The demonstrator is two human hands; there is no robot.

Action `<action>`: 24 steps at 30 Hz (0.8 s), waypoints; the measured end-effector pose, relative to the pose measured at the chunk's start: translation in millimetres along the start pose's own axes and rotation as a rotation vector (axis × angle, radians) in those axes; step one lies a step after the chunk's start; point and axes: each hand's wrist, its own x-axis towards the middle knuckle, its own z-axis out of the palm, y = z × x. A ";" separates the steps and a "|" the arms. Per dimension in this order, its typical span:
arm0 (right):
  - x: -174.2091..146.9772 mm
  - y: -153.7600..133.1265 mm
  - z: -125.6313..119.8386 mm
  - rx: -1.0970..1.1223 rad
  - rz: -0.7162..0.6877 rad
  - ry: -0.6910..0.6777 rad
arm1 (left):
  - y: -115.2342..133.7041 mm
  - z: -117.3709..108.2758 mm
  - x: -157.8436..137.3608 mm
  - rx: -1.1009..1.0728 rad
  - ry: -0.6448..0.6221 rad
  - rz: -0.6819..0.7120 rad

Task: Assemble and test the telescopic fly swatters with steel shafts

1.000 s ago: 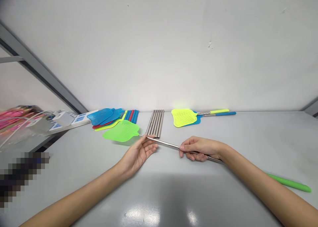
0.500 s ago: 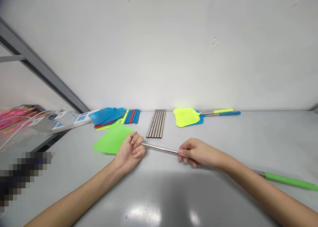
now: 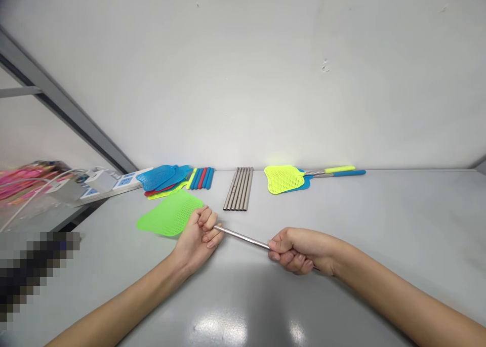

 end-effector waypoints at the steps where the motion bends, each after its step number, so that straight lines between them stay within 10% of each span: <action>1: 1.1 0.1 -2.0 0.030 0.011 -0.034 | -0.7 0.8 -0.3 0.002 -0.002 0.005; 9: 3.0 1.6 -10.5 0.131 0.100 -0.181 | -7.7 4.0 -1.2 -0.015 -0.019 0.004; 24: -19.1 -13.7 -30.4 -0.456 -0.136 0.175 | 3.4 -6.8 10.5 -0.122 -0.032 -0.029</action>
